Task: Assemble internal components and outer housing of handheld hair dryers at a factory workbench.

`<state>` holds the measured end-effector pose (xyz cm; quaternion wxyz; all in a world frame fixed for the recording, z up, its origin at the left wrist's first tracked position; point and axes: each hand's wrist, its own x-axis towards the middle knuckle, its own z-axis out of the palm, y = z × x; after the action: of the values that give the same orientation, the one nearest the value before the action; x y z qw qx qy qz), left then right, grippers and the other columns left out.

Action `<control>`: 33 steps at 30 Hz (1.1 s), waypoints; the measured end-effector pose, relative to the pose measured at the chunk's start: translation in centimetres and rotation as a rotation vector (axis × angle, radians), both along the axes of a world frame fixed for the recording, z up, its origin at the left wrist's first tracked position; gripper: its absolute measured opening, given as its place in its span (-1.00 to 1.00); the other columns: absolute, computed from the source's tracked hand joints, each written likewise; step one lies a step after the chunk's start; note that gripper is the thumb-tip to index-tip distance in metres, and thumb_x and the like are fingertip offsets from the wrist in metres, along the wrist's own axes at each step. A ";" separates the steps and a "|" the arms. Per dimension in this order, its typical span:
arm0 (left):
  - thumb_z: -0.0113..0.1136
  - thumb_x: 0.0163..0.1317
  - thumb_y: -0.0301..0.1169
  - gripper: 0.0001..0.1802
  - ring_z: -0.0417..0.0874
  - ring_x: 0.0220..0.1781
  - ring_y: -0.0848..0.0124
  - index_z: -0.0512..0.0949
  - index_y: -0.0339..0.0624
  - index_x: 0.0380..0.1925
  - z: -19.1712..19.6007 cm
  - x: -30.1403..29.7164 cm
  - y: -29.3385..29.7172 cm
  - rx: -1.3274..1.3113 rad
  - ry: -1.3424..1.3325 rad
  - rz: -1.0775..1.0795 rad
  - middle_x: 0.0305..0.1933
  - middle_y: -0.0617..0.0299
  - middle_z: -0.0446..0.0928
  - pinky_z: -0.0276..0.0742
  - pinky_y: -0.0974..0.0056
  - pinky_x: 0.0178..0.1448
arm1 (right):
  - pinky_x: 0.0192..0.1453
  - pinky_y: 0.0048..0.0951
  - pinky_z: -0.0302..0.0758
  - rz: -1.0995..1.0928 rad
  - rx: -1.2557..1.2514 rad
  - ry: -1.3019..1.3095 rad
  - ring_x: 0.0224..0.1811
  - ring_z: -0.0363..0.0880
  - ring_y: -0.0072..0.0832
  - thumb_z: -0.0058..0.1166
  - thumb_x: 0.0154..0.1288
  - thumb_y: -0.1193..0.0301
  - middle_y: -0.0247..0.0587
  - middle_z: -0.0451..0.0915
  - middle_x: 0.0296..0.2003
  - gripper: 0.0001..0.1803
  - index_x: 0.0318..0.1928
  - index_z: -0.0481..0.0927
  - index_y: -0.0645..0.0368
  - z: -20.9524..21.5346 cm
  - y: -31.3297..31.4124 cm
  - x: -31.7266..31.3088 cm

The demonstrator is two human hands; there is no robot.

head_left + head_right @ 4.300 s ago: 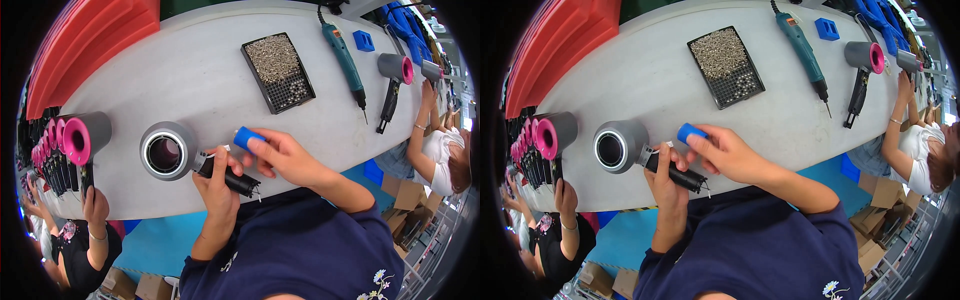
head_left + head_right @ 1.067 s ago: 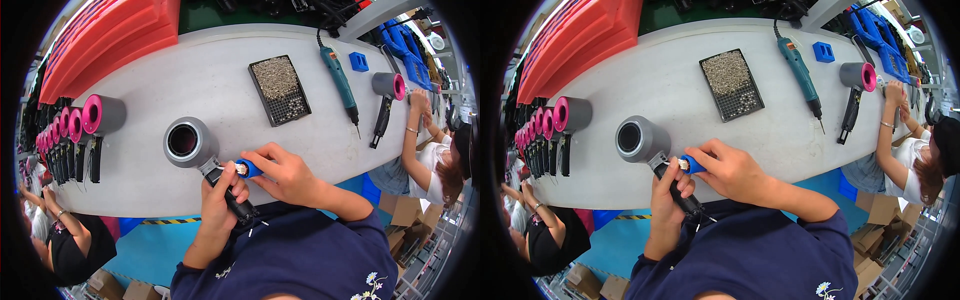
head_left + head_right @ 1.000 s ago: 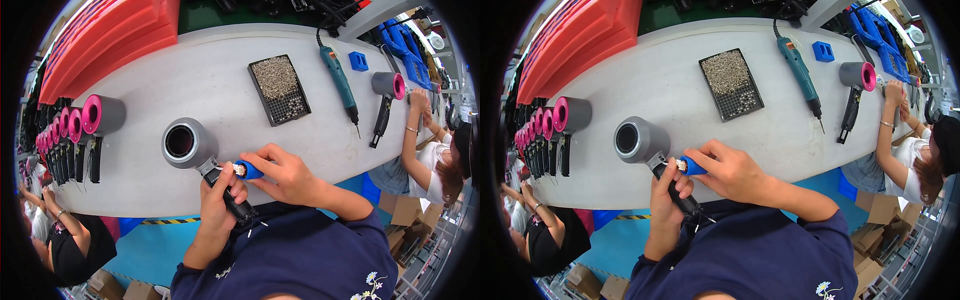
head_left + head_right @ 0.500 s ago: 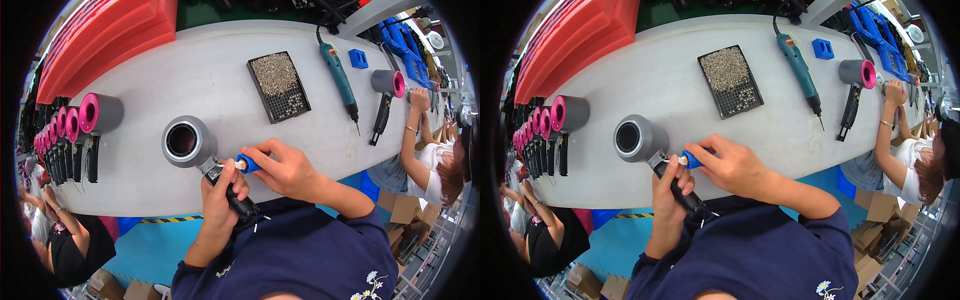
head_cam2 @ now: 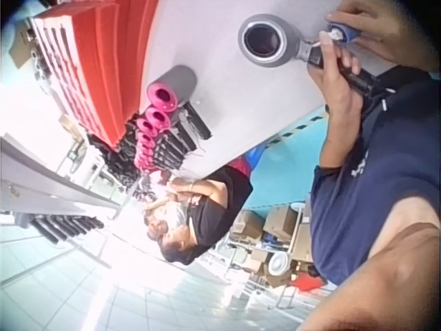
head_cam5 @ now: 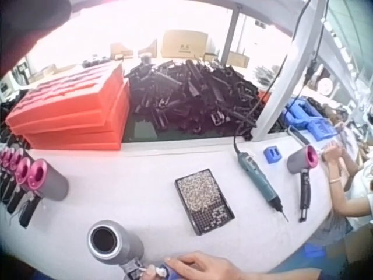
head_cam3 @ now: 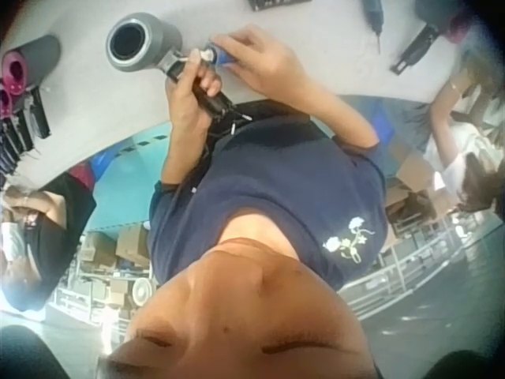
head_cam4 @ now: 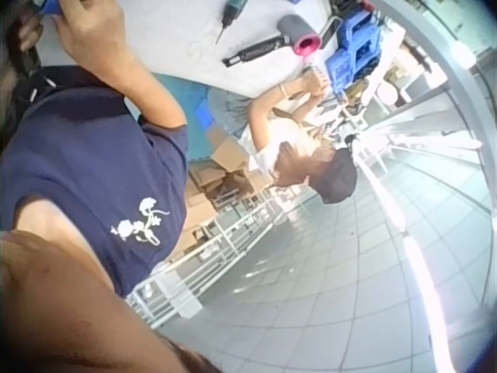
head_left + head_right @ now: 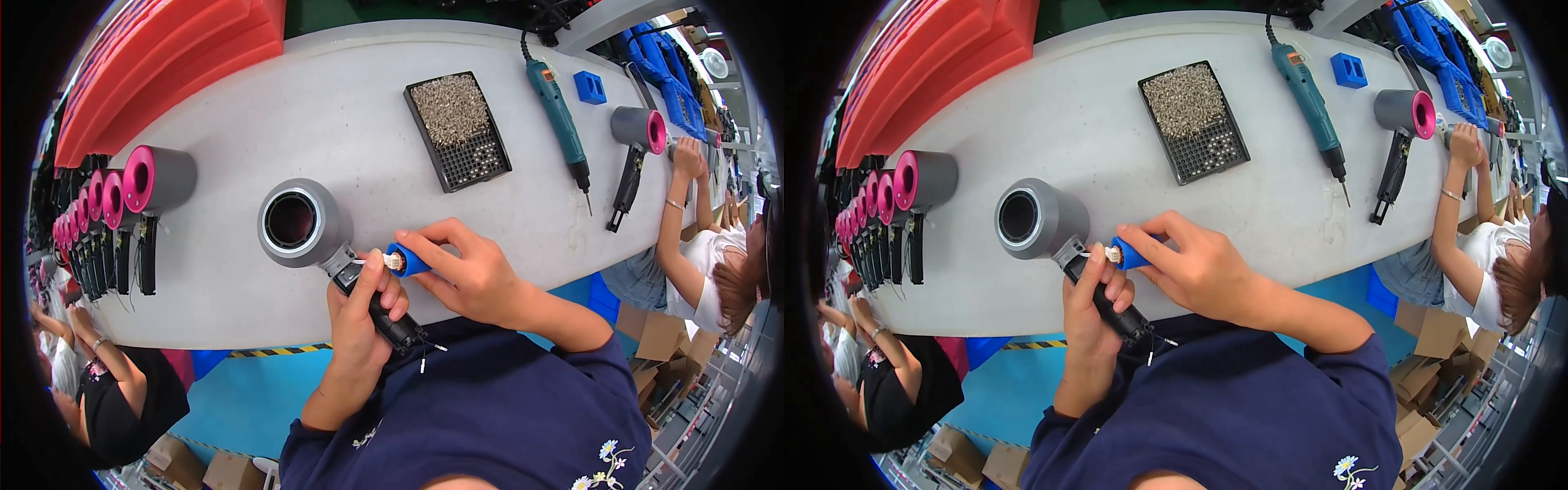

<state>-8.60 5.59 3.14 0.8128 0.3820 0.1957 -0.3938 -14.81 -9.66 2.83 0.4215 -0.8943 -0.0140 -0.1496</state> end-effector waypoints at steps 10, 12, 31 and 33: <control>0.12 0.34 -0.38 -0.88 0.32 -0.55 0.57 0.40 -0.13 -0.29 0.0 0.1 1.1 -0.050 0.068 -0.066 -0.52 0.34 0.30 0.24 0.44 -0.57 | -0.41 -0.37 0.51 0.024 -0.048 0.051 -0.44 0.55 -0.31 0.27 0.00 0.55 -0.20 0.49 -0.32 -0.53 0.01 0.52 0.21 -0.6 0.2 0.4; 0.13 0.34 -0.37 -0.87 0.31 -0.55 0.57 0.39 -0.12 -0.28 0.5 -0.1 0.8 -0.075 0.063 -0.079 -0.52 0.33 0.28 0.24 0.45 -0.57 | -0.43 -0.37 0.46 0.009 -0.064 0.064 -0.45 0.54 -0.32 0.28 -0.04 0.58 -0.18 0.52 -0.37 -0.55 -0.04 0.56 0.24 -0.7 0.0 0.4; 0.11 0.35 -0.37 -0.87 0.36 -0.52 0.54 0.40 -0.14 -0.25 -0.5 -0.3 0.5 -0.051 -0.031 -0.035 -0.48 0.32 0.34 0.30 0.41 -0.54 | -0.10 -0.53 0.49 -0.040 0.660 0.162 -0.22 0.52 -0.52 0.17 0.14 0.56 -0.20 0.47 -0.24 -0.66 -0.06 0.41 0.25 -0.2 0.9 -0.7; 0.11 0.36 -0.36 -0.87 0.38 -0.50 0.54 0.40 -0.14 -0.25 -0.5 -0.4 0.3 -0.023 -0.071 -0.049 -0.46 0.31 0.37 0.33 0.41 -0.52 | -0.17 -0.46 0.51 0.012 0.418 0.103 -0.22 0.58 -0.46 0.23 0.09 0.65 -0.18 0.50 -0.26 -0.66 -0.10 0.47 0.23 0.5 0.7 0.4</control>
<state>-9.00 5.91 2.67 0.8137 0.3911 0.1527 -0.4021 -14.37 -8.97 3.37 0.5988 -0.7938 0.0336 -0.1008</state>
